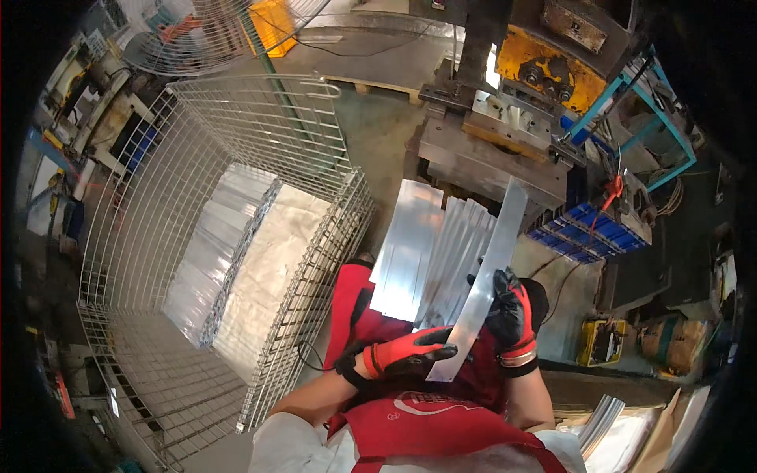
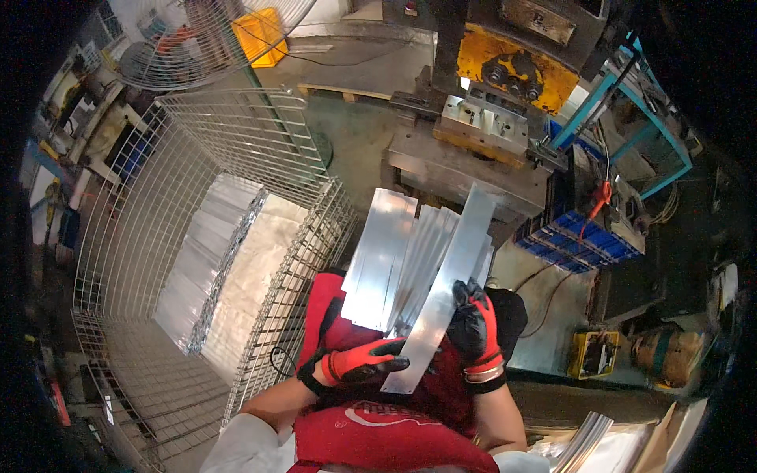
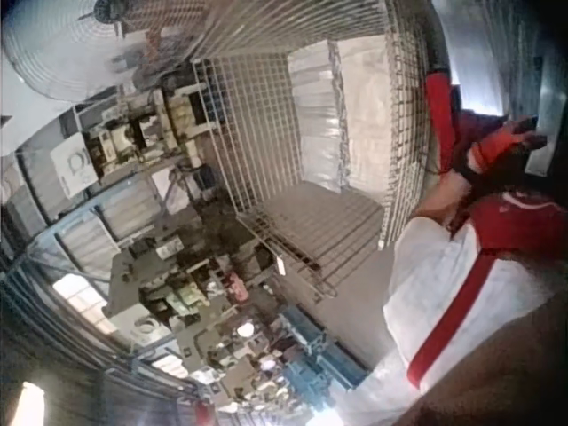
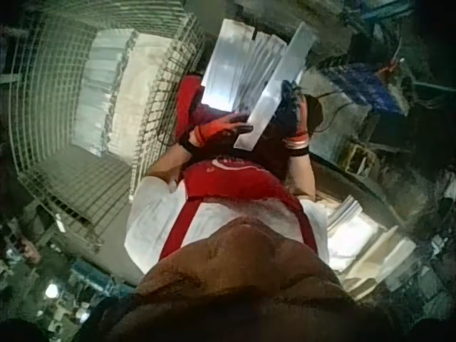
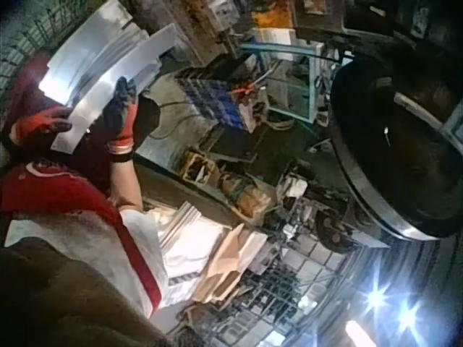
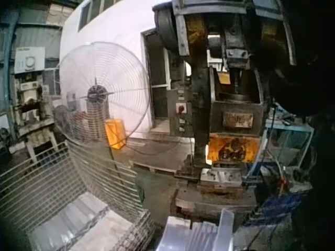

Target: Operating a stamping press to process and stack metal sheets.

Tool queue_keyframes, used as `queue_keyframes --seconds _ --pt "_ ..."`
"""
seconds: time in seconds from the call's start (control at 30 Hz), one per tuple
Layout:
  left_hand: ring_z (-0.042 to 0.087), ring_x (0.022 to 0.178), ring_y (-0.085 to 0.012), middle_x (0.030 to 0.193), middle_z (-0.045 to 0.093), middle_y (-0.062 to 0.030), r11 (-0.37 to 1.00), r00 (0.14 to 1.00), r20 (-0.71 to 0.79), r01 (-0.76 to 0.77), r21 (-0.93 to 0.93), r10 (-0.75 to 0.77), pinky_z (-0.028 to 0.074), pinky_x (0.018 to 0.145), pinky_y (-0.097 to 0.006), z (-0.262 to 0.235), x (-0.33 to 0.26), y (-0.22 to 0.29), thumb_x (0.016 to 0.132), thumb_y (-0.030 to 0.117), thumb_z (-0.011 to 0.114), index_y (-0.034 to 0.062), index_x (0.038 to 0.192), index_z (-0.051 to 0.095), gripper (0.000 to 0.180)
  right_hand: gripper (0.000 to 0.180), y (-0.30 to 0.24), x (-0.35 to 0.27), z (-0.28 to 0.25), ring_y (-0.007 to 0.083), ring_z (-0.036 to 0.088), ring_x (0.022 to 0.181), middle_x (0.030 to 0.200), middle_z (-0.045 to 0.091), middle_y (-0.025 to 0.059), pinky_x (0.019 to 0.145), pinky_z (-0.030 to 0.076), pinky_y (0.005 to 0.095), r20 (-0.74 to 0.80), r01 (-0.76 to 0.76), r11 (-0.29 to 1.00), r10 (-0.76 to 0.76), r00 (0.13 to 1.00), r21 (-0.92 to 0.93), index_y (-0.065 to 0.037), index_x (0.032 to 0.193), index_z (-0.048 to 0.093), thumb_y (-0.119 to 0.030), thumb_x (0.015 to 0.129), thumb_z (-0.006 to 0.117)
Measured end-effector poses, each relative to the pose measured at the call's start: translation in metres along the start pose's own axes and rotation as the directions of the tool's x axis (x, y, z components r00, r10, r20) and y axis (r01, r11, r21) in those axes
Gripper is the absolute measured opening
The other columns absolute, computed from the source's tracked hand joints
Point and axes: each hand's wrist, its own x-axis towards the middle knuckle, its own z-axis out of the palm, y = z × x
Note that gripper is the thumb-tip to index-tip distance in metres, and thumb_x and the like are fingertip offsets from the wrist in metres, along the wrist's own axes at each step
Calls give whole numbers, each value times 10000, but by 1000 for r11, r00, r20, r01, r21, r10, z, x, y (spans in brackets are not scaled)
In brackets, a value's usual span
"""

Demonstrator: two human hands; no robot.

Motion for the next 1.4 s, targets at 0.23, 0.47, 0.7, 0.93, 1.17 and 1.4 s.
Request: queue_keyframes --seconds 0.23,0.47,0.7,0.93,1.17,1.4 --pt "467 1047 -141 1150 483 -59 984 987 -19 -160 -73 159 385 890 -310 -12 -3 -39 828 218 584 29 1260 341 531 356 3 3 11 214 560 923 1100 543 105 813 451 323 209 -183 981 194 959 -72 -2 1200 444 -212 912 434" --pt "595 660 -320 708 571 -195 333 668 -641 548 767 379 458 569 -397 -21 -12 9 603 599 661 2 895 451 697 388 -8 -2 -19 197 591 860 958 593 137 780 465 333 83 74 904 -43 996 -421 38 1147 477 -266 910 433" --pt "596 635 -332 690 587 -191 55 598 -606 687 725 524 462 547 -418 -89 14 -32 598 655 606 -17 893 426 756 371 6 -17 -52 196 597 829 930 601 136 753 470 317 55 85 911 -68 996 -403 40 1131 489 -252 909 438" --pt "580 592 -301 719 570 -143 -64 622 -570 704 707 536 450 505 -415 -90 28 -28 665 584 590 33 909 417 627 326 -11 -13 -63 166 601 746 882 616 96 674 468 269 -93 36 536 -212 973 -843 -15 1110 527 -202 843 537" --pt "596 750 -331 884 592 -204 11 804 -303 346 938 511 471 638 -418 -24 29 -50 749 556 514 -38 1109 464 696 600 19 47 -56 372 584 724 871 595 195 594 471 425 143 -16 -418 -347 927 -908 -8 987 512 -482 656 671" --pt "580 717 -300 808 573 -142 -198 817 -100 254 947 568 449 546 -407 -30 62 -111 574 318 618 -44 1057 465 622 884 47 140 -202 332 413 1158 1243 408 271 975 335 388 -105 -124 -109 -168 980 -986 59 1217 378 -355 552 787"
